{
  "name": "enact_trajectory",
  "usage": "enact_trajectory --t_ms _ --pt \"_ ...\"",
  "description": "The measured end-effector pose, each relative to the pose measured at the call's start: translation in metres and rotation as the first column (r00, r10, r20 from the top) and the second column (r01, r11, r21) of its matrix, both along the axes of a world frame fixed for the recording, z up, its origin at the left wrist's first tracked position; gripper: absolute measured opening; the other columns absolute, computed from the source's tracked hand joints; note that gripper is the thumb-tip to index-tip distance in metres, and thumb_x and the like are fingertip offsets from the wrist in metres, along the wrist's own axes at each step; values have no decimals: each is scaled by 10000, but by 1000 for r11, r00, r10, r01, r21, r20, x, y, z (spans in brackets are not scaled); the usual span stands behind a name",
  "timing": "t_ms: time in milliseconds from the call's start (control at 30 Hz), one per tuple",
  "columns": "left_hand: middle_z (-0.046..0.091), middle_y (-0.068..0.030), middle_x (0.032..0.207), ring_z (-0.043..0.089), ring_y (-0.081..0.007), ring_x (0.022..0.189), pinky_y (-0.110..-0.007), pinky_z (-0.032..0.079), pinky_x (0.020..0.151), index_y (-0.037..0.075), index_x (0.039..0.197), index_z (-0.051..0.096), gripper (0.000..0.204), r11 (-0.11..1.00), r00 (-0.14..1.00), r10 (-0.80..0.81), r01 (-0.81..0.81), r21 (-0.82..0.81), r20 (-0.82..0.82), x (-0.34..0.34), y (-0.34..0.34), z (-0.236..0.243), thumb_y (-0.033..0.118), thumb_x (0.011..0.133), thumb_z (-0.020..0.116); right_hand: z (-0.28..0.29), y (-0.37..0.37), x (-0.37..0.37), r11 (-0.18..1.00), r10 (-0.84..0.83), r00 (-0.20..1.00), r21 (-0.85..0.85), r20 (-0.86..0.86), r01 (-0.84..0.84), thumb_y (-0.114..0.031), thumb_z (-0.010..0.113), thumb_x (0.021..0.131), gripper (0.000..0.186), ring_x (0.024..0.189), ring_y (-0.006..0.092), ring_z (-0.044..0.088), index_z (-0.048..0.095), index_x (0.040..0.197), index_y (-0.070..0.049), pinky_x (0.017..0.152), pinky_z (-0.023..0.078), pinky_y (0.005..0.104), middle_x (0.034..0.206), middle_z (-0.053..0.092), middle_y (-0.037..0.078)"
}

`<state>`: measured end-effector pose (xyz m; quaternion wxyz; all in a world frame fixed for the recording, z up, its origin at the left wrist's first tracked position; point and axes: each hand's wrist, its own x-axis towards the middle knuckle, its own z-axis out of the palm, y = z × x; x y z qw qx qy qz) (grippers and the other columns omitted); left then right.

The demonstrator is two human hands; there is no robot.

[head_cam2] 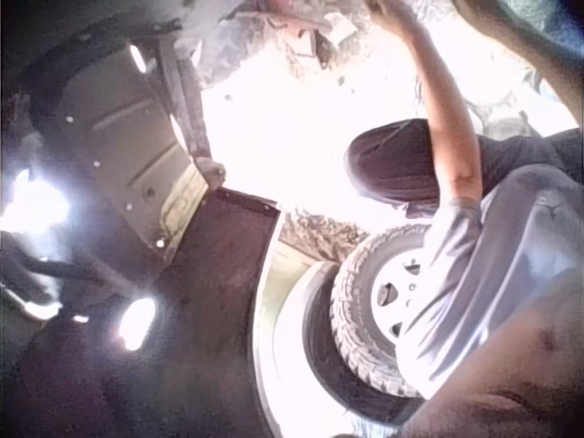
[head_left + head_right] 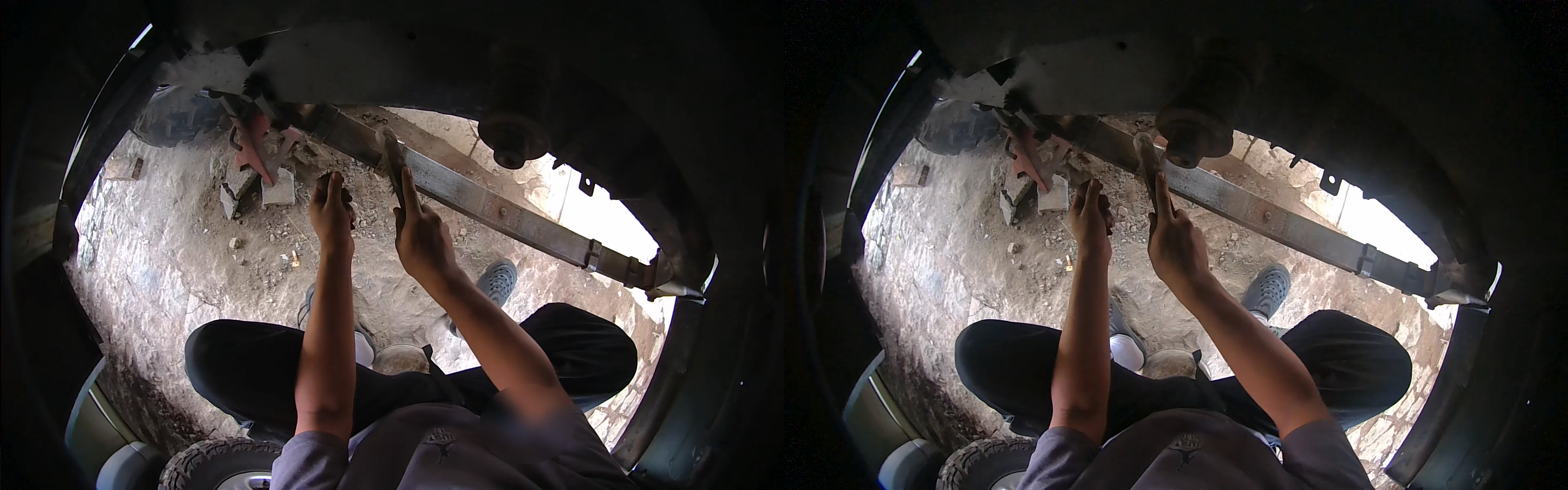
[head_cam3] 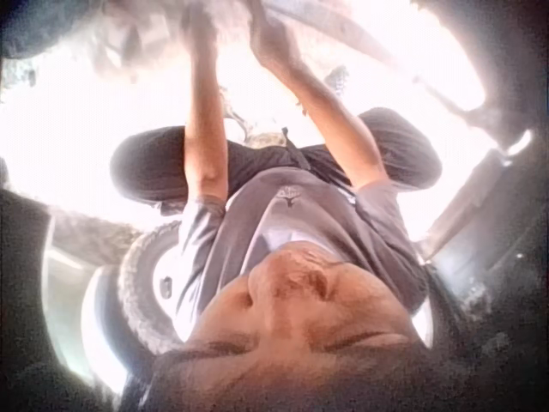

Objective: The person sits beneath a vehicle and uses a hammer and a small metal piece to tap and adjust a metal bracket on the undercarriage. The person repeatedly hammers the bracket and then uses their hands to position and secure the metal piece.

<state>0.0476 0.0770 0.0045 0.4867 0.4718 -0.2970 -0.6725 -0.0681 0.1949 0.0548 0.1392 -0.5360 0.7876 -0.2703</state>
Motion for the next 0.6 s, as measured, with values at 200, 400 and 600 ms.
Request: enact_trajectory --t_ms 200,400,600 --pt "529 39 677 410 -44 466 -250 316 419 138 903 615 221 999 999 16 -18 31 44 3 3 2 287 1047 692 15 -67 -16 988 -108 990 120 85 98 -198 527 1059 702 888 529 718 194 1665 -80 802 564 621 920 719 341" --pt "520 39 667 404 -39 466 -246 309 414 139 894 602 222 999 999 32 -32 1 23 4 0 11 271 1050 689 8 -47 3 989 -142 982 57 127 135 -192 508 1058 598 869 528 712 318 1612 -66 775 572 606 893 707 336" --pt "518 44 665 408 -39 468 -243 314 414 145 882 611 226 999 997 34 -33 -21 66 12 1 7 274 1048 693 -12 2 35 994 -90 978 -40 189 99 -148 523 1047 794 849 528 710 68 1694 -81 754 552 615 897 692 354"
